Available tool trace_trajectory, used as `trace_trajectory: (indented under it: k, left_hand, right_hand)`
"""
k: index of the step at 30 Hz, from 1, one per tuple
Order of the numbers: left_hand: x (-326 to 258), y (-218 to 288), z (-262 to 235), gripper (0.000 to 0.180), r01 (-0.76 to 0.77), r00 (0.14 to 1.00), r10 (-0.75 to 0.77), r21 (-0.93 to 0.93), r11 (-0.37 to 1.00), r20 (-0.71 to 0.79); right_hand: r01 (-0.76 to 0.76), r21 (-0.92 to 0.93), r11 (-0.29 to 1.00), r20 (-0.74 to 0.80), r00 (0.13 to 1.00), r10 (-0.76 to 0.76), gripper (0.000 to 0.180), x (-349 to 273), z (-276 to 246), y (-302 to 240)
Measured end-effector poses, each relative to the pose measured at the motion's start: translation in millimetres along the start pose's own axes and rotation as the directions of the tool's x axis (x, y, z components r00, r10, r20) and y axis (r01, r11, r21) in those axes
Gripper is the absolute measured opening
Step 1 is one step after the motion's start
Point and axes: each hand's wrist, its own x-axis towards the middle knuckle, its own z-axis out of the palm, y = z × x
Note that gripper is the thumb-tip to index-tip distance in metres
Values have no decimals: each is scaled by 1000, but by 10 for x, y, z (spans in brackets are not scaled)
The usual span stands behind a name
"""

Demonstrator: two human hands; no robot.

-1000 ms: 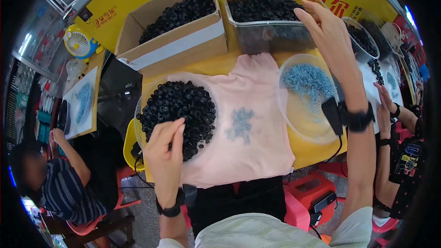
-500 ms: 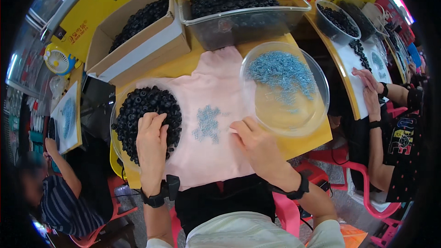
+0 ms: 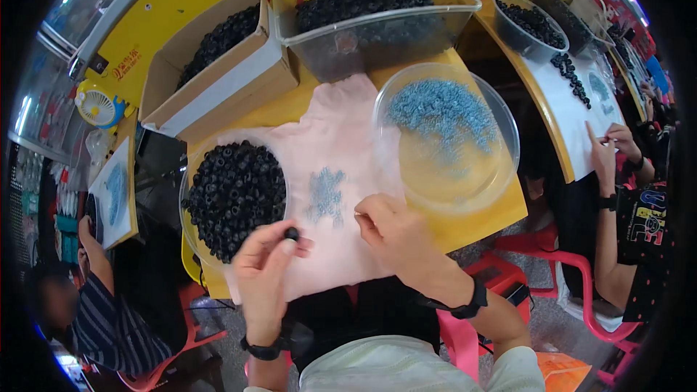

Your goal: Assembling small black plastic/rubber components by hand in a factory setting.

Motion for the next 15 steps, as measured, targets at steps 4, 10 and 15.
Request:
trace_trajectory:
  k: [4, 10, 15]
  left_hand:
    - [-263, -157, 238, 28, 290, 956, -246, -398, 870, 160]
    - [-458, -242, 327, 26, 206, 966, -140, -326, 923, 216]
    - [-524, -133, 271, 34, -29, 968, 60, -130, 991, 243]
  right_hand:
    - [-126, 345, 930, 65, 992, 110, 14, -75, -249, -165]
    - [-240, 527, 816, 181, 969, 168, 13, -208, -518, -341]
    - [-156, 565, 810, 177, 982, 65, 16, -232, -535, -490]
